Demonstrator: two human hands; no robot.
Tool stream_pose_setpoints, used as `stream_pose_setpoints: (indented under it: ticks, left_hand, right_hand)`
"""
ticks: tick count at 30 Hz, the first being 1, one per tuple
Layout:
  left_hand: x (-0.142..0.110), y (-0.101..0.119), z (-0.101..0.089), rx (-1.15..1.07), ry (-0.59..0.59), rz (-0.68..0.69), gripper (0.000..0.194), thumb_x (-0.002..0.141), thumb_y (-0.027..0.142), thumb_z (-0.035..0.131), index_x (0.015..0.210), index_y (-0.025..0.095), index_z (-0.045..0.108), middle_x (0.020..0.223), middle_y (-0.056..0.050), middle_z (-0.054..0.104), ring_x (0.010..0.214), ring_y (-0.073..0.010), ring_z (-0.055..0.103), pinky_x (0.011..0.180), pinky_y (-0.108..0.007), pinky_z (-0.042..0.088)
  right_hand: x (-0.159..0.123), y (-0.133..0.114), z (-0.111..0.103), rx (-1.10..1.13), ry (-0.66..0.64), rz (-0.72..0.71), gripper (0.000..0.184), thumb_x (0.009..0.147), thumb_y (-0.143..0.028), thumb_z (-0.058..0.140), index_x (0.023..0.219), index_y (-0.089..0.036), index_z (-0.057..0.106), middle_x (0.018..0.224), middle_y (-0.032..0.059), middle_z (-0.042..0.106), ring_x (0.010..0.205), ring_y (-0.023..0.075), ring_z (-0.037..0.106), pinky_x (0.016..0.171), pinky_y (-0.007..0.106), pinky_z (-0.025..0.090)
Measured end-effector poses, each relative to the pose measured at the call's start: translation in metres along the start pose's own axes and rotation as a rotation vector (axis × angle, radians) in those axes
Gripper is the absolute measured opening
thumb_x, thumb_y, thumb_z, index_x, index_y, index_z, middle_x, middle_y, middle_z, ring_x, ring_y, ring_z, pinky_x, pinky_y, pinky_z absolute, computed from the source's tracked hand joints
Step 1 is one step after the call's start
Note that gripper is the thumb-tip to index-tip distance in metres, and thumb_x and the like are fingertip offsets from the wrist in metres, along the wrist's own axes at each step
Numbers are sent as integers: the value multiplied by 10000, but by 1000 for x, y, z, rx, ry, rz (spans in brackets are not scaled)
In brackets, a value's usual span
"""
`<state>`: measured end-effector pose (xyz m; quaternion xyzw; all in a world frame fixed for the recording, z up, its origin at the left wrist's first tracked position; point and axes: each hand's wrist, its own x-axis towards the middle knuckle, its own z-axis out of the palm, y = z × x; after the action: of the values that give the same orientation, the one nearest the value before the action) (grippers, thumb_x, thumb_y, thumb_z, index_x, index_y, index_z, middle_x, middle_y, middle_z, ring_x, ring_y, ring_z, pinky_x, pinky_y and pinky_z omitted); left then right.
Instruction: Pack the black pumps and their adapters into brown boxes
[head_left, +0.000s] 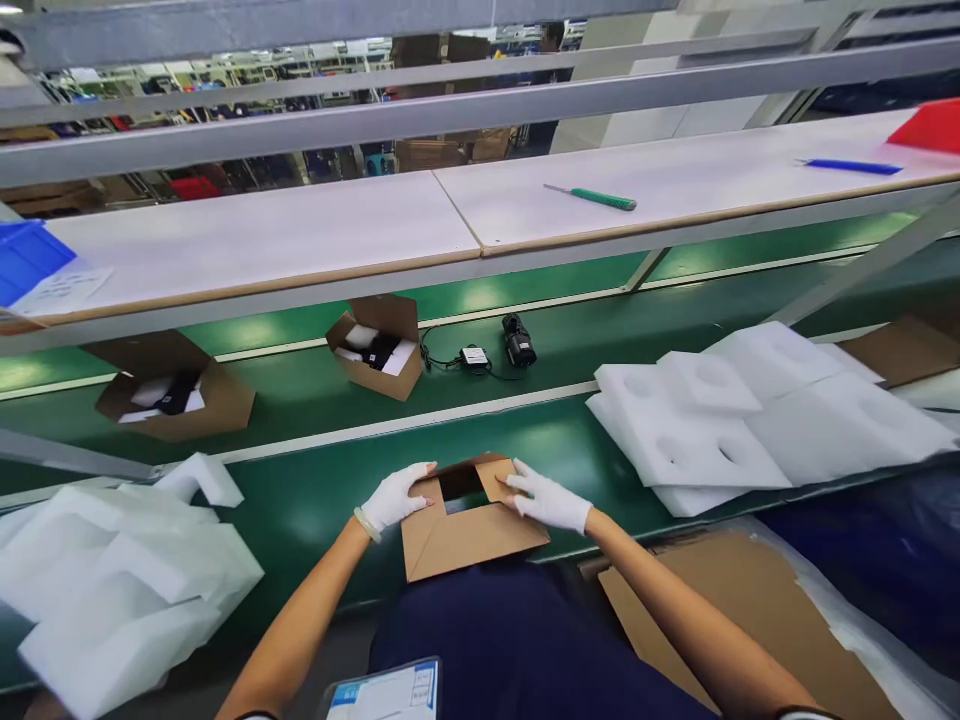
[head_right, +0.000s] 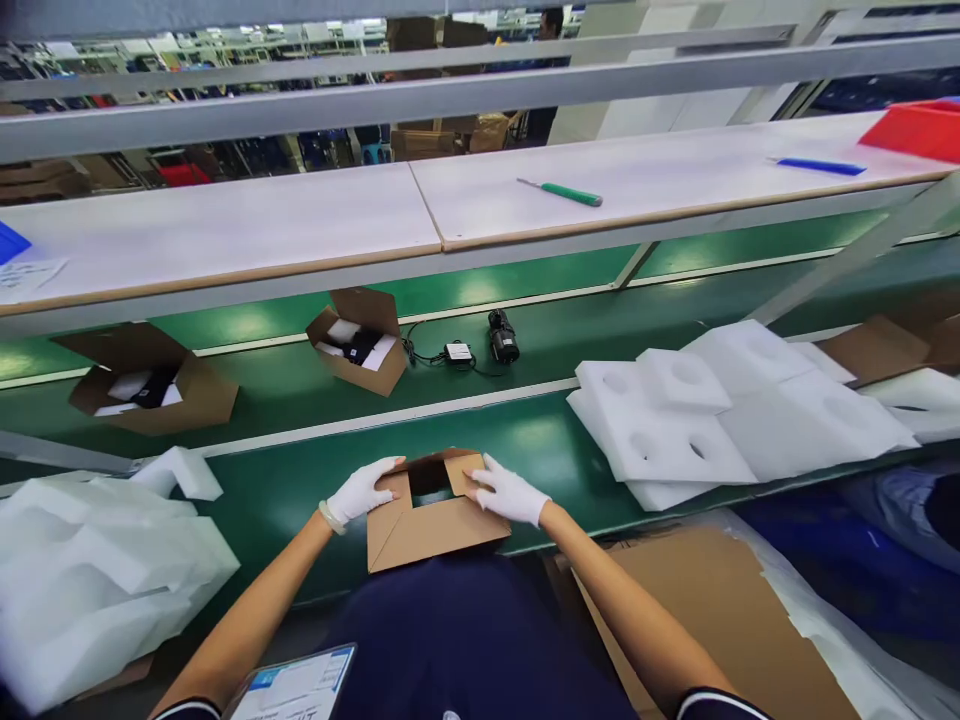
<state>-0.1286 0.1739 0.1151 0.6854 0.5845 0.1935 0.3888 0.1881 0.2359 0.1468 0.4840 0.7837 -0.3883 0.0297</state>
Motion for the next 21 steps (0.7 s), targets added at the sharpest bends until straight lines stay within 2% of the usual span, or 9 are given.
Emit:
stream_pose_setpoints:
  ticks: [2,4,7,9,11,14,16,18,21]
  left_hand:
    - [-5,-2,-5,96,-80,110,591,771,410,632,1328,247,518,1421,-56,495,1303,-236,456,1100,-376,353]
    - [-9,-2,-10,224,-148,175,632,765,470,636,1345,259,499,1452,-70,455,1292,-255,460,1072,-381,374]
    - [-11,4,-13,418,-240,218,596,762,553,620,1299,307,540,1510,-71,361,1223,-301,500,1002,-427,414]
    - [-9,12,-10,507,-261,199,486,797,558,575,1218,317,602,1523,-64,334,1157,-303,529,953,-439,431]
    - [-5,21,-3,549,-229,119,480,825,527,545,1238,286,583,1474,-89,408,1103,-291,548,915,-425,442]
    - [4,34,11,595,-142,-87,693,792,487,588,1388,176,417,1269,-159,575,1043,-307,565,847,-416,456]
    - [7,41,20,623,-96,-190,784,754,472,629,1410,131,368,1169,-173,610,1025,-330,566,817,-425,454]
    - [7,43,29,608,-46,-221,768,738,456,649,1389,136,395,1166,-172,601,1042,-340,557,825,-435,446]
    - [0,37,39,458,81,-201,740,713,445,682,1354,170,435,1251,-156,567,1150,-343,509,913,-454,421]
  right_hand:
    - [17,-7,-12,8,106,9,367,842,-353,483,1138,-222,656,1411,89,463,1361,270,349,1045,366,365]
    - [36,-18,-18,-7,115,9,438,795,-364,549,1192,-192,618,1405,112,467,1323,277,402,1036,363,373]
    - [58,-38,-13,-174,-149,-45,761,639,-421,713,1332,-180,512,1342,145,517,1211,323,501,975,399,419]
    - [64,-47,-5,-338,-247,-38,863,565,-444,761,1347,-197,494,1254,146,570,1150,355,528,909,432,443]
    - [65,-52,3,-445,-220,-9,841,551,-461,764,1313,-208,513,1185,142,592,1096,358,545,850,433,453]
    - [59,-53,13,-536,-131,18,729,568,-430,759,1224,-186,552,1145,152,590,1055,343,549,812,414,447]
    - [53,-53,18,-585,-63,31,669,599,-406,746,1194,-171,551,1142,161,584,1054,339,539,805,414,440]
    - [46,-52,23,-598,-6,31,637,636,-422,721,1190,-167,539,1149,162,578,1062,332,527,811,421,431]
    - [35,-46,27,-579,50,9,654,652,-468,698,1204,-164,520,1176,166,570,1086,337,505,838,442,417]
